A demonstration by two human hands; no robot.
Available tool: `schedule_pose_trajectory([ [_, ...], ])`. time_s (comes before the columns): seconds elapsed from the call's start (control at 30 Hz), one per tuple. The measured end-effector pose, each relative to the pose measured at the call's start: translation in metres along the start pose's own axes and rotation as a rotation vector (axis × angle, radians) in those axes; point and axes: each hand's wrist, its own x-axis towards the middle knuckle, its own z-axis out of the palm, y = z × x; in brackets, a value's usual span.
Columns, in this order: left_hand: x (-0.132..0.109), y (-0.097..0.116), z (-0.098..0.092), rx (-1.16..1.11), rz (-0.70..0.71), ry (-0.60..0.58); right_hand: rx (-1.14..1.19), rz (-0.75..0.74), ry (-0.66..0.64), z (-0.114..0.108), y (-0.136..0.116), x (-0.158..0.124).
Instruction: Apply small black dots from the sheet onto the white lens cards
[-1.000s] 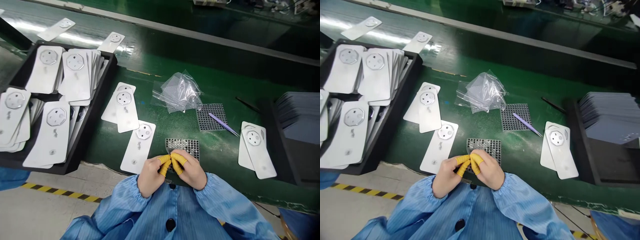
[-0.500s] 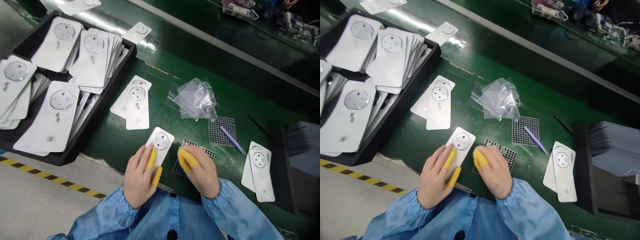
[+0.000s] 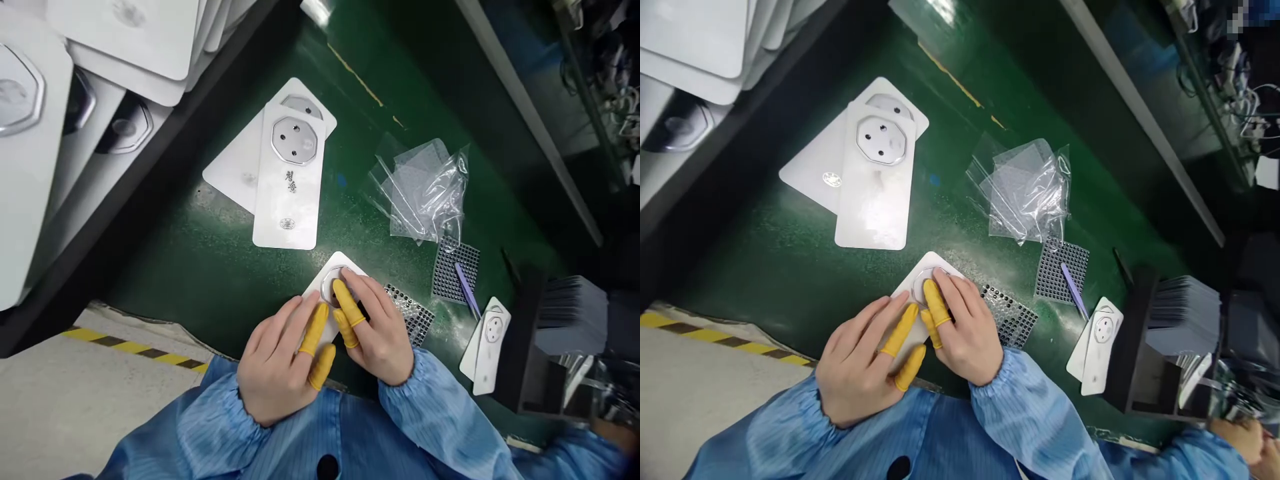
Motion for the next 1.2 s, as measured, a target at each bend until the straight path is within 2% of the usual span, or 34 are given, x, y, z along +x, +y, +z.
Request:
schedule_pose_trajectory([
  [0.17, 0.002, 0.0, 0.0, 0.01, -0.014, -0.002, -0.012, 0.019, -0.027, 0.002, -0.003, 0.0],
  [0.4, 0.003, 0.001, 0.0, 0.016, -0.013, -0.003, -0.166, 0.093, -0.123, 0.0, -0.016, 0.001],
  [0.57, 0.004, 0.0, -0.001, 0.033, -0.011, -0.028, -0.02, 0.09, -0.081, 0.002, -0.01, -0.003],
  [0.7, 0.005, 0.0, -0.001, 0.034, -0.009, -0.034, 0.135, 0.142, -0.07, 0.001, -0.004, -0.008],
  [0.83, 0.005, 0.0, -0.002, 0.027, -0.014, -0.041, 0.18, 0.172, -0.083, 0.0, -0.002, -0.009],
  [0.93, 0.005, 0.0, -0.002, 0.029, -0.014, -0.046, 0.115, 0.151, -0.089, 0.0, -0.004, -0.008],
  [1.03, 0.005, 0.0, -0.002, 0.026, -0.018, -0.044, -0.054, 0.137, -0.11, 0.001, -0.016, -0.005],
  [1.2, 0.004, 0.0, -0.003, 0.019, -0.02, -0.058, -0.329, 0.247, -0.262, -0.001, -0.042, 0.003],
])
